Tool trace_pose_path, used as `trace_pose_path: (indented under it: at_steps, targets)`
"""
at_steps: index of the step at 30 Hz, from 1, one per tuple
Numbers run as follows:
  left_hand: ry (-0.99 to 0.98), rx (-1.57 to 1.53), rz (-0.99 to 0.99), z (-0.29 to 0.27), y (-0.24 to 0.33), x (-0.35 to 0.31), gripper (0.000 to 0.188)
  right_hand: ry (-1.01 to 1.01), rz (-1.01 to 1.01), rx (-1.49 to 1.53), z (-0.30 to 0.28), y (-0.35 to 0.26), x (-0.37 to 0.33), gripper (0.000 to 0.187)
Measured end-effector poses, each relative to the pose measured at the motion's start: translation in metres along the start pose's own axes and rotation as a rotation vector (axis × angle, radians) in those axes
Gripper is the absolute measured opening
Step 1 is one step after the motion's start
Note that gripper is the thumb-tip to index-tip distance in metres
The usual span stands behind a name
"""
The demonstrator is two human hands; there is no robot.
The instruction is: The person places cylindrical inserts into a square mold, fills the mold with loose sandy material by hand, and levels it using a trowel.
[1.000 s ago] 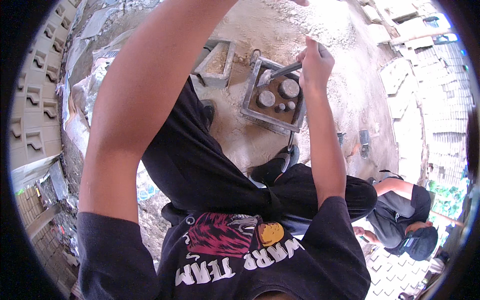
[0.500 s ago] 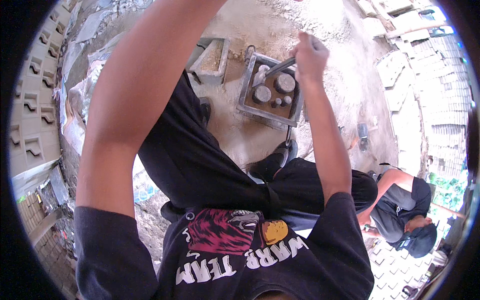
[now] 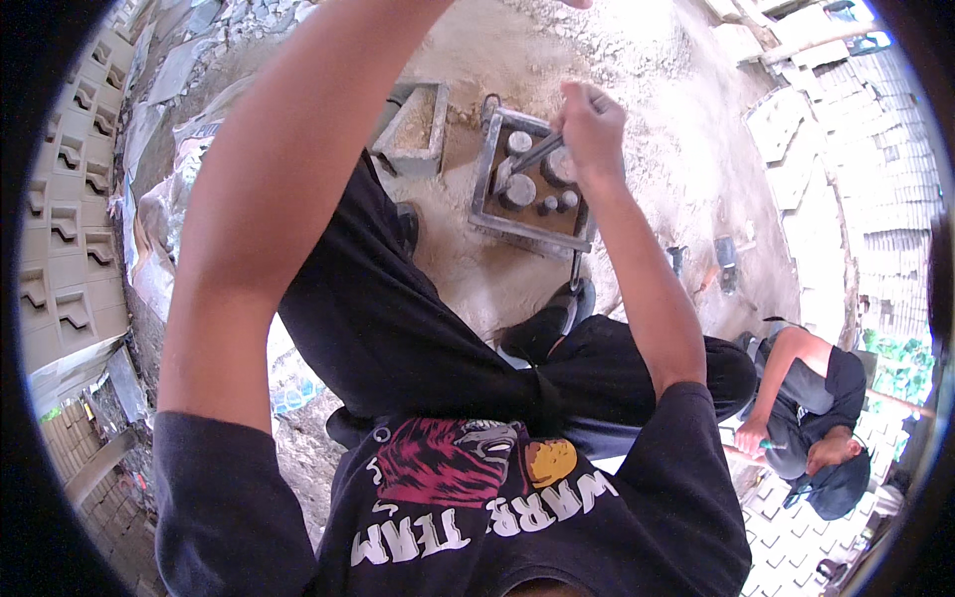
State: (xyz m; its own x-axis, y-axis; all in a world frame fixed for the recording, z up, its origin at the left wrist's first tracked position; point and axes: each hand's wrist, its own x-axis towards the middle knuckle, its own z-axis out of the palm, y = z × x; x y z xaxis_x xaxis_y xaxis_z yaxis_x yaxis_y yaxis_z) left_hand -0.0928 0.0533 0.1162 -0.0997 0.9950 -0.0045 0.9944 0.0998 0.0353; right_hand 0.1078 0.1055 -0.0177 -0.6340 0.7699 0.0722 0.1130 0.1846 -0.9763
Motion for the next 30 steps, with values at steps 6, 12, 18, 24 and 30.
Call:
trace_pose_path:
  at_steps: [6, 12, 18, 24, 30]
  targets:
    - [-0.041, -0.119, -0.053, -0.013, 0.010, -0.009, 0.061, 0.006, 0.063, -0.253, 0.006, 0.000, -0.037, 0.035]
    - [-0.081, -0.097, 0.006, -0.010, 0.008, -0.007, 0.061, 0.059, 0.050, -0.089, -0.009, -0.010, -0.048, 0.036]
    - [-0.071, -0.118, -0.025, -0.020, 0.010, -0.017, 0.058, 0.060, 0.057, 0.074, -0.010, -0.031, -0.042, 0.035]
    - [-0.103, -0.070, -0.045, -0.010, 0.000, -0.004, 0.054, 0.048, 0.053, -0.056, -0.006, -0.011, -0.040, 0.035]
    - [-0.096, -0.107, -0.046, -0.009, 0.006, -0.009, 0.054, -0.081, -0.097, -0.264, -0.001, -0.006, -0.054, 0.039]
